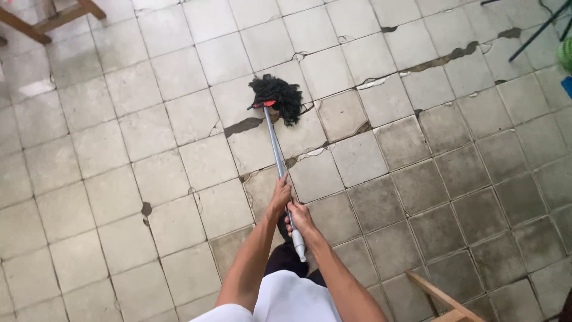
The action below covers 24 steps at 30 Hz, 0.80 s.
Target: The person mops a tiled floor using a string mop, moving it back and forth across the surface. The person walks forward while mopping, covering a large area of the floor.
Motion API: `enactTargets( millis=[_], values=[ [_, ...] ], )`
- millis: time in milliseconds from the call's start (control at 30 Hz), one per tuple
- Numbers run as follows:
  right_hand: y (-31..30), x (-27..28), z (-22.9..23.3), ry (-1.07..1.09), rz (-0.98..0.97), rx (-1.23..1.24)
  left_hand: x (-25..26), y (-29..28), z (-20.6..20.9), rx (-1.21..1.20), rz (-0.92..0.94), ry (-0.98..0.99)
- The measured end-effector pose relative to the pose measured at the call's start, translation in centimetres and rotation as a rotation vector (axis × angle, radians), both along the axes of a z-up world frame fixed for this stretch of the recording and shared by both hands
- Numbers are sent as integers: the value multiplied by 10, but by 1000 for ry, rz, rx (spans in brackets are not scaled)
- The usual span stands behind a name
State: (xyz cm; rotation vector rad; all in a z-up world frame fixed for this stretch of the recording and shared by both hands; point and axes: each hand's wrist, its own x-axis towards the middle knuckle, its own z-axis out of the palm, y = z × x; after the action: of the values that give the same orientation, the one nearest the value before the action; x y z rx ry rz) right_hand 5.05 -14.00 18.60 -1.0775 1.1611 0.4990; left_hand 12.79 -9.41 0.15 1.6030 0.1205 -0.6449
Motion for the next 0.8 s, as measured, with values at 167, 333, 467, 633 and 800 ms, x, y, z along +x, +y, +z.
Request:
enactTargets(
  millis=[167, 333, 467, 633, 800],
  values=[
    [28, -4, 25, -11, -87, 6, -7, 20, 1, 48, -73, 38],
    [73, -20, -3, -46, -168, -4, -21, 57, 35, 119, -134, 48],
    [124, -20, -13, -67, -197, -14, -22, 110, 70, 16, -107, 154],
    [190, -18, 0, -87, -241, -44, -16, 180, 97, -30, -151, 202],
    [254, -6, 32, -68, -270, -46, -12, 237, 148, -61, -227, 221]
  ],
)
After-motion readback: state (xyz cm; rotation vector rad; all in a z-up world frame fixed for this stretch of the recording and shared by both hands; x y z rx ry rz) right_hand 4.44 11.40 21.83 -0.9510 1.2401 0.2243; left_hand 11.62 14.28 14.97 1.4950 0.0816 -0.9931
